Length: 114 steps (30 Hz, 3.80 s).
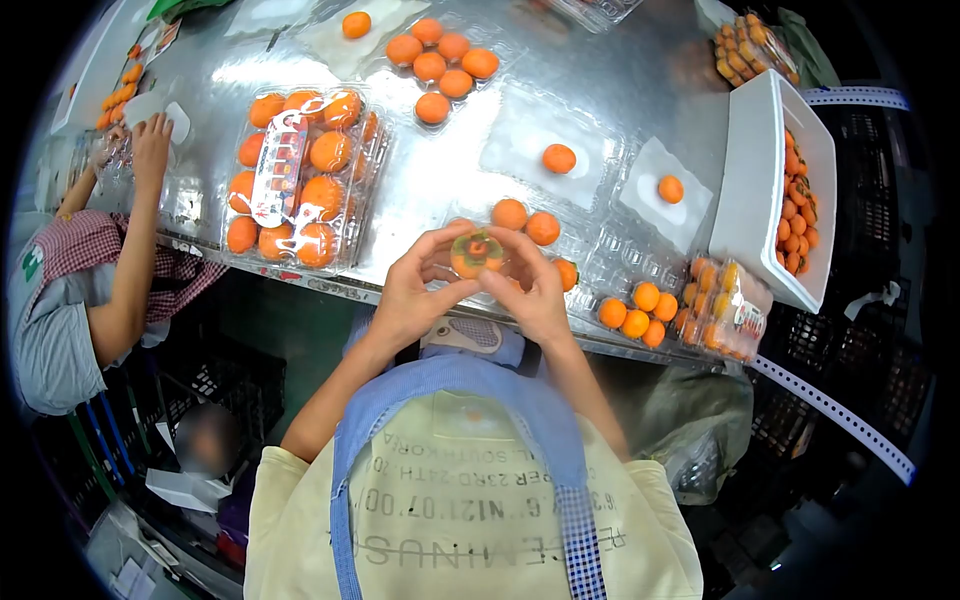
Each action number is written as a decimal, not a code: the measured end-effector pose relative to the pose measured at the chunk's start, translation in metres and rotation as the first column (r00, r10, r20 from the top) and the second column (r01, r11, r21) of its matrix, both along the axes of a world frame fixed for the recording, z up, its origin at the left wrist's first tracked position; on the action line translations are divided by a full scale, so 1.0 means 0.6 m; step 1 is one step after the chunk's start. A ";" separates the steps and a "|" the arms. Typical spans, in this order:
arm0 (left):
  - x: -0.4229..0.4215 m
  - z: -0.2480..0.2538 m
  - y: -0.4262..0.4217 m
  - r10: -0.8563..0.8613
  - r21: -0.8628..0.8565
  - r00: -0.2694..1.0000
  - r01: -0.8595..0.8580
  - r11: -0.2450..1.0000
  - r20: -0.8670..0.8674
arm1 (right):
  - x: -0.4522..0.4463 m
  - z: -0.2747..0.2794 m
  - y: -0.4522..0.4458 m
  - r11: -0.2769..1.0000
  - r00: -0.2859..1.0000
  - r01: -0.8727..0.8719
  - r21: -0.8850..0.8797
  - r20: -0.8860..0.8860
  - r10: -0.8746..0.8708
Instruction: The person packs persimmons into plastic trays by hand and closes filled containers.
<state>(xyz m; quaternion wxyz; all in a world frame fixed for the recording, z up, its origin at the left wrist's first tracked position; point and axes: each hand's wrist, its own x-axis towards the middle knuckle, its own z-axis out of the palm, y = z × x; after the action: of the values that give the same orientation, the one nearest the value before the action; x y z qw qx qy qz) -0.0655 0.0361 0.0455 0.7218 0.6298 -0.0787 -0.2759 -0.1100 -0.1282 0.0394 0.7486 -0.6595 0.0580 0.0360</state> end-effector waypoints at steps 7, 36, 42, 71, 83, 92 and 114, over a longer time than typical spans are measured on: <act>0.000 0.005 -0.002 0.044 0.142 0.962 -0.085 0.986 0.268 | 0.004 0.011 0.005 0.997 0.998 -0.041 -0.064 0.053 0.044; -0.004 -0.010 0.010 -0.133 -0.379 0.953 0.021 0.925 -0.272 | 0.006 0.016 -0.014 0.948 0.934 0.010 -0.317 0.341 0.104; -0.006 -0.008 0.007 -0.084 -0.321 0.971 0.008 0.947 -0.222 | 0.003 0.000 -0.010 0.981 0.965 0.030 -0.191 0.261 0.021; -0.009 -0.024 -0.011 0.127 0.122 0.982 -0.145 0.982 0.141 | -0.018 -0.074 -0.055 0.867 0.948 0.314 0.388 -0.174 -0.266; 0.000 -0.043 -0.014 0.194 0.078 0.975 -0.203 0.976 0.109 | 0.027 0.032 -0.414 0.708 0.795 0.575 0.409 -0.078 -0.601; 0.004 -0.041 -0.021 0.199 0.051 0.973 -0.206 0.977 0.115 | 0.074 0.153 -0.607 0.696 0.616 0.675 0.243 0.332 -0.714; 0.025 -0.052 0.026 0.463 -0.146 0.855 -0.502 0.853 -0.233 | 0.081 -0.088 0.004 0.333 0.889 0.158 -0.930 0.281 0.361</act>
<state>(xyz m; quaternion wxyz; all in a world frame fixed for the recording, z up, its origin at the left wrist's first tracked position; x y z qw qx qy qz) -0.0503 0.0517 0.0142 0.8319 0.5240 0.1240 -0.1342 -0.0611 -0.1259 -0.0136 0.2195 -0.9588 -0.1459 -0.1058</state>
